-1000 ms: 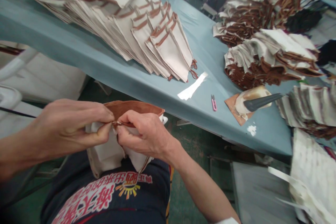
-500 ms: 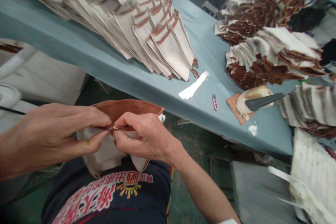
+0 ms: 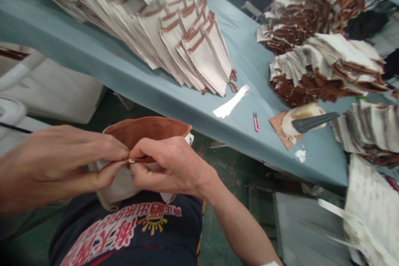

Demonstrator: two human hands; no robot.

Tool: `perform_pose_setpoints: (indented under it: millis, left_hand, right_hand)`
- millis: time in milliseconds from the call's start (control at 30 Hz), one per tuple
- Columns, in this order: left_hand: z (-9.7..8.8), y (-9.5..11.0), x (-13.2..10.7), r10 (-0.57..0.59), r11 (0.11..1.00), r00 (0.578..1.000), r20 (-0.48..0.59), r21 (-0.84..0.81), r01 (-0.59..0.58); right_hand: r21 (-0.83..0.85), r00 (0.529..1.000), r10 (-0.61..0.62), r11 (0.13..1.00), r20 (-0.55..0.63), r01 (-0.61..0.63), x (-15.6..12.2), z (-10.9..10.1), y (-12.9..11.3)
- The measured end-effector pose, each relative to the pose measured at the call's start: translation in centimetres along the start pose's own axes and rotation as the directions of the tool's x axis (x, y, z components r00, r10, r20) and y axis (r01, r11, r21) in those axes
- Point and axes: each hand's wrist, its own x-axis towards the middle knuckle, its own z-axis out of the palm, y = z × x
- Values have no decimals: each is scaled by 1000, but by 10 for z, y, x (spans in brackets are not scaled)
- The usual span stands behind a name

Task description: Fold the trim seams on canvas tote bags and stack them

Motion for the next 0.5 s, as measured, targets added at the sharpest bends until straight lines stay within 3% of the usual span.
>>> perform_pose_setpoints:
  millis: [100, 200, 367, 433, 500]
  left_hand:
    - [-2, 5, 4, 38, 990, 998, -43, -134, -43]
    - [6, 7, 1, -90, 973, 991, -95, -222, 67]
    - [21, 10, -9, -322, 829, 946, 40, -471, 303]
    - [21, 10, -10, -329, 793, 939, 96, -512, 330]
    - [18, 10, -9, -269, 829, 958, 97, -483, 281]
  right_hand:
    - [-42, 999, -36, 998, 24, 37, 0, 0, -2]
    - [-58, 998, -49, 997, 30, 51, -1, 1, -3]
    - [-51, 998, -58, 997, -11, 57, -4, 5, -4]
    - [-8, 999, -27, 1000, -20, 27, -6, 7, -5]
    - [48, 1000, 14, 999, -16, -13, -7, 8, -6]
